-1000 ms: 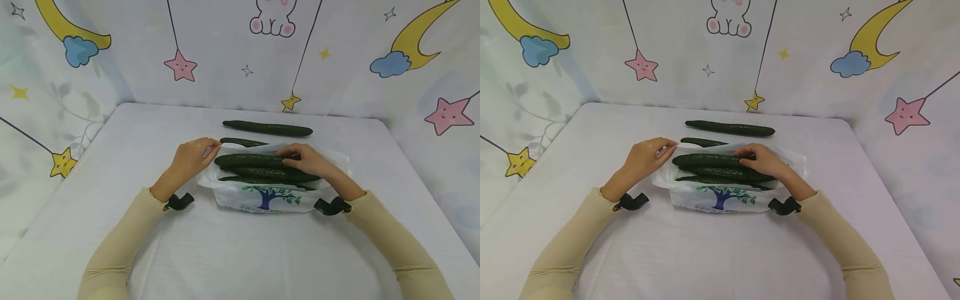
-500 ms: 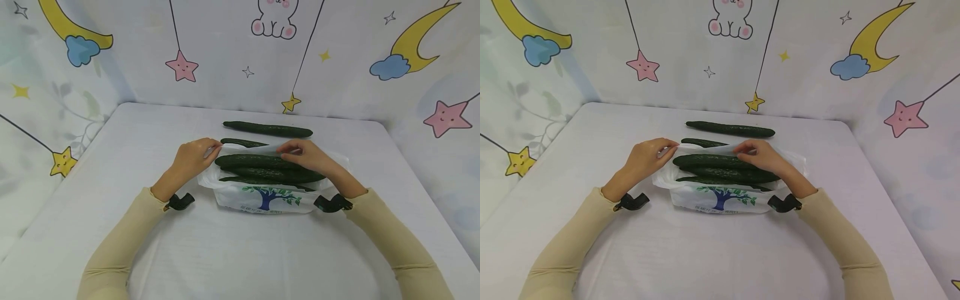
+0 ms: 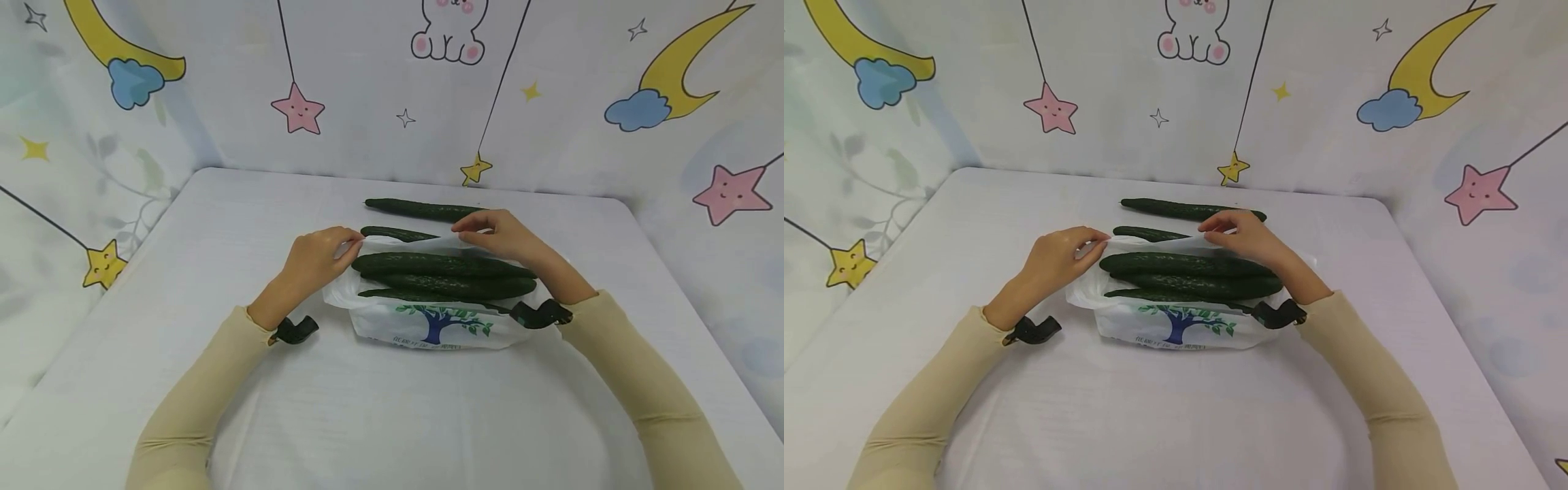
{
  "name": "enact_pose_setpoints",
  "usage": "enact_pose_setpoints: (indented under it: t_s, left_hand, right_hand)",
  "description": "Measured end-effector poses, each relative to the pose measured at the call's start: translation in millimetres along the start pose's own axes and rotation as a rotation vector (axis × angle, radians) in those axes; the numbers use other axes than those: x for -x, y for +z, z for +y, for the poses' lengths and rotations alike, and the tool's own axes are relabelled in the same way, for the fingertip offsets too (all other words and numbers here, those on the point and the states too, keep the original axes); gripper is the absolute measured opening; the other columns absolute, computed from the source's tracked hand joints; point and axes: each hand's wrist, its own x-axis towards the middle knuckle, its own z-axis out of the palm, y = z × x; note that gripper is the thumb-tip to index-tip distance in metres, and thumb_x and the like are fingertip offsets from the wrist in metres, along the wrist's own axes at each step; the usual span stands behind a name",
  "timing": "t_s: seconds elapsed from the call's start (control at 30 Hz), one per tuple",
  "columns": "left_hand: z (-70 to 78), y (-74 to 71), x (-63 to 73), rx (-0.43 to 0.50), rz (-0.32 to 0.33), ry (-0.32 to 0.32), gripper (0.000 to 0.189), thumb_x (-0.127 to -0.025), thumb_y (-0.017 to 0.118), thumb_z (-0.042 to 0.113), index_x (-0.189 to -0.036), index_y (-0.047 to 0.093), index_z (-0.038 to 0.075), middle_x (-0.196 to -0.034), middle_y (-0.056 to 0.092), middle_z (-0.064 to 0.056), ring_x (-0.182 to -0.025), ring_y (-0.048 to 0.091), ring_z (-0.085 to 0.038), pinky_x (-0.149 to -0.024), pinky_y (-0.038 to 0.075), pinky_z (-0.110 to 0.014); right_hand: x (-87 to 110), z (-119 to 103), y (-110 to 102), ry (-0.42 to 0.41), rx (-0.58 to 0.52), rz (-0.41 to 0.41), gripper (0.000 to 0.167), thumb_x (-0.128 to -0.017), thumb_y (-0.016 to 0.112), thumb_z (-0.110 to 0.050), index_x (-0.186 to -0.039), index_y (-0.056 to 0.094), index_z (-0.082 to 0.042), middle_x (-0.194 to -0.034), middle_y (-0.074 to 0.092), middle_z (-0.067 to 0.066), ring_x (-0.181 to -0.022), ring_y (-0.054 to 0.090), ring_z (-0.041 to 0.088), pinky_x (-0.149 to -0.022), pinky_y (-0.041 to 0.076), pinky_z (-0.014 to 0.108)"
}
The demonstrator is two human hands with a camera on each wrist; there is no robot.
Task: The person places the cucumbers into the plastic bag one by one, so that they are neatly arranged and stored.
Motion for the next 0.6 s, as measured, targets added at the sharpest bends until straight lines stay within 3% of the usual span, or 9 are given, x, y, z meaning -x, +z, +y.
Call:
enact_pose_setpoints:
  t_s: [0.23, 0.6]
  left_hand:
    - [-0.6, -0.3, 0.6, -0.008, 0.012, 0.006, 0.013, -0.091, 0.067, 0.013, -0.097, 0.074, 0.003, -0.094, 0.075, -0.010, -0.072, 0.070, -0.023, -0.046, 0.048, -0.034]
    - [0.3, -0.3, 0.4, 0.001, 0.009, 0.017, 0.014, -0.091, 0.067, 0.013, -0.098, 0.074, 0.003, -0.095, 0.074, -0.011, -0.073, 0.071, -0.024, -0.046, 0.049, -0.034]
  right_hand:
    - [-13.5, 2.3, -6.6, 0.043, -0.052, -0.003, 0.032, -0.100, 0.057, -0.019, -0.123, 0.063, 0.002, -0.126, 0.059, 0.023, -0.115, 0.057, 0.034, -0.099, 0.043, 0.052]
    - [-37.3, 19.3, -16.9, 0.087, -0.083, -0.072, 0.036, -0.100, 0.056, -0.019, -0.127, 0.060, 0.004, -0.128, 0.060, 0.022, -0.113, 0.057, 0.031, -0.095, 0.047, 0.046]
